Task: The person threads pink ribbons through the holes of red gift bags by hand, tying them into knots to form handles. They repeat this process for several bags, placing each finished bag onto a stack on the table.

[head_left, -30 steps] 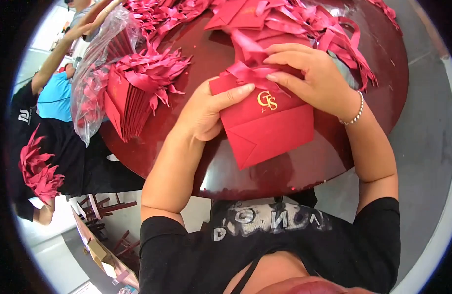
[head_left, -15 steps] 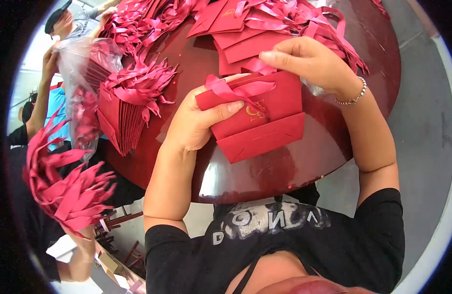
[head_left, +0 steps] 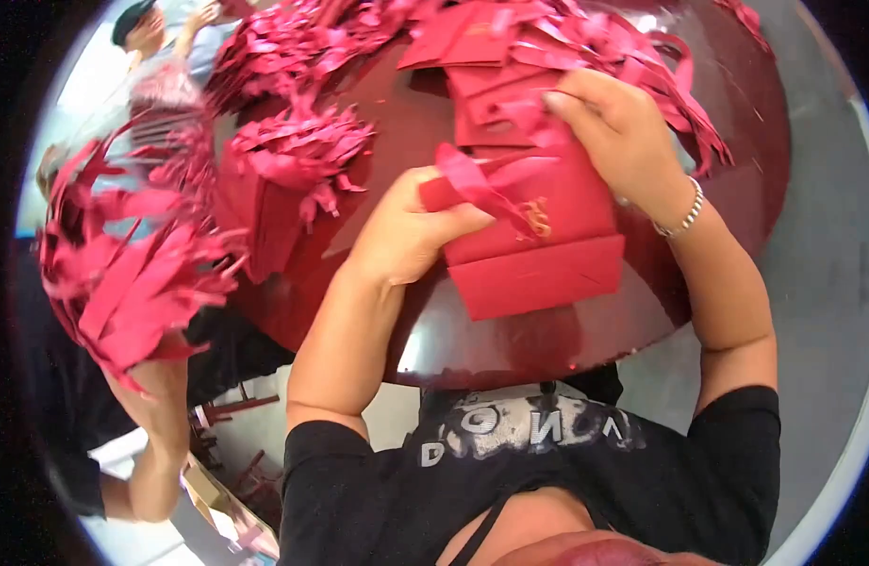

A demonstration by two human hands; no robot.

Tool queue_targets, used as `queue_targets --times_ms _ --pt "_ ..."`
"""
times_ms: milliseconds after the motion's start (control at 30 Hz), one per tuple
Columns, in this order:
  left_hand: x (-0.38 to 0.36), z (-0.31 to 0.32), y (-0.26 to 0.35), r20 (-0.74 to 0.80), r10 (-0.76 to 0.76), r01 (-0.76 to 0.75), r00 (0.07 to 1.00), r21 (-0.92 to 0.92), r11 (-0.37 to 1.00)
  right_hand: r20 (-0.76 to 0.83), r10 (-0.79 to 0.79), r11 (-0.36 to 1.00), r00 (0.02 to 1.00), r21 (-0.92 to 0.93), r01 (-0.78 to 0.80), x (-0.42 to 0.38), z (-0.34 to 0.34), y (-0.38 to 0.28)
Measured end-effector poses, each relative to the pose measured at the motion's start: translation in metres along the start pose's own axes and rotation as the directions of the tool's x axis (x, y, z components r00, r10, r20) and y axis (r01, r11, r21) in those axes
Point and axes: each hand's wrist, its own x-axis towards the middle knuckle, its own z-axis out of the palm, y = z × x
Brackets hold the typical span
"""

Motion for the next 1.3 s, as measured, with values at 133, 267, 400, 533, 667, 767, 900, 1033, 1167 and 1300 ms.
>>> queue_targets --times_ms 133,267,400,533,667,767,900,1033,1167,1300 --pt "-0.003 -0.002 0.006 0.063 0.012 -0.012 0.998 -0.003 1.0 0.039 0.141 0.99 0.989 0.009 -0.142 -0.003 0.005 0.004" --pt "0.001 0.001 0.009 0.136 0.121 -0.12 0.983 -0.016 0.993 0.095 0.26 0.956 0.961 0.113 -0.27 -0.004 0.011 0.017" --pt "0.009 -0.004 -0.004 0.115 0.149 -0.153 0.982 0.023 0.988 0.152 0.371 0.867 0.916 0.297 -0.4 -0.002 0.009 0.021" --pt "0.009 -0.006 -0.004 0.051 0.143 -0.14 0.988 -0.064 0.988 0.228 0.343 0.73 0.911 0.546 -0.411 0.002 0.003 0.009" --pt "0.008 -0.005 -0.004 -0.031 0.142 -0.145 0.989 -0.268 0.952 0.216 0.379 0.578 0.9 0.704 -0.413 -0.004 0.008 -0.001" --pt "0.007 -0.004 0.002 -0.042 0.134 -0.14 0.99 -0.284 0.948 0.433 0.418 0.602 0.798 0.526 -0.601 -0.001 0.001 -0.014" --pt "0.006 0.0 0.006 -0.087 0.095 -0.11 0.992 -0.196 0.974 0.508 0.394 0.426 0.766 0.638 -0.642 0.001 -0.002 -0.012" --pt "0.008 -0.005 -0.001 -0.127 0.078 -0.114 0.989 -0.31 0.944 0.5 0.391 0.318 0.773 0.715 -0.623 0.002 -0.002 -0.012" --pt "0.009 -0.006 -0.002 -0.129 0.079 -0.114 0.988 -0.286 0.951 0.466 0.335 0.295 0.819 0.774 -0.561 -0.003 0.004 0.002" --pt "0.006 -0.007 -0.004 -0.1 0.112 -0.131 0.989 -0.213 0.968 0.404 0.325 0.393 0.855 0.765 -0.51 -0.005 0.001 -0.009"
